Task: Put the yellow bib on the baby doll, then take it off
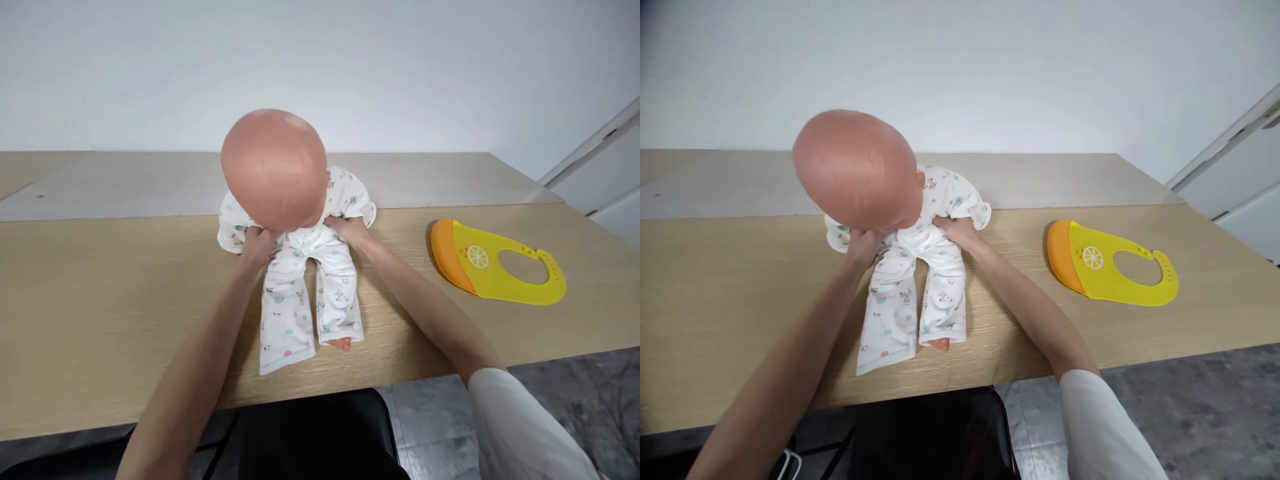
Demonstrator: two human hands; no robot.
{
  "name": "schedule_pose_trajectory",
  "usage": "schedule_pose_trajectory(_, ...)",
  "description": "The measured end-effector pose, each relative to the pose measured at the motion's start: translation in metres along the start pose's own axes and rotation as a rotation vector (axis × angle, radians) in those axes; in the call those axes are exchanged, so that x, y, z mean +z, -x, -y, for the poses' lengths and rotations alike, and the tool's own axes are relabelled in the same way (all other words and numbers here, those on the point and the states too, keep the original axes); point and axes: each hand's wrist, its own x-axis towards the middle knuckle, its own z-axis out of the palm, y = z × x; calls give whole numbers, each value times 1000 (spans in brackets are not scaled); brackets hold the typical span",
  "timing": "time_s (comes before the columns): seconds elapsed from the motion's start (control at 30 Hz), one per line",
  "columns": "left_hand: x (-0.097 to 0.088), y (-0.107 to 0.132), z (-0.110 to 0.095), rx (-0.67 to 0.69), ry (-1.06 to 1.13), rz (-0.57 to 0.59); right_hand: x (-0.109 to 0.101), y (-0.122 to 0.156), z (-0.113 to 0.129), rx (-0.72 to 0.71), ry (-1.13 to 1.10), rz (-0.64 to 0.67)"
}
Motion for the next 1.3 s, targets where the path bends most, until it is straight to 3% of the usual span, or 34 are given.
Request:
schedule_pose_trajectory(0.23,4,0,-1,-177,112,-84,5,-1,-3,113,-51,-10)
schedule_pose_trajectory(0.5,4,1,-1,-190,22,-89,4,-4,-8,166,-5,-4)
schedule_pose_trajectory(0.7,5,1,8,-153,26,-113,4,-11,-17,205,15,-23)
schedule_pose_trajectory(0.93,4,6,3,-62,121,18,3,-9,-18,158,34,-24)
schedule_pose_trajectory(1.3,9,-4,18,46,187,66,2,-7,-20,94,-25,2)
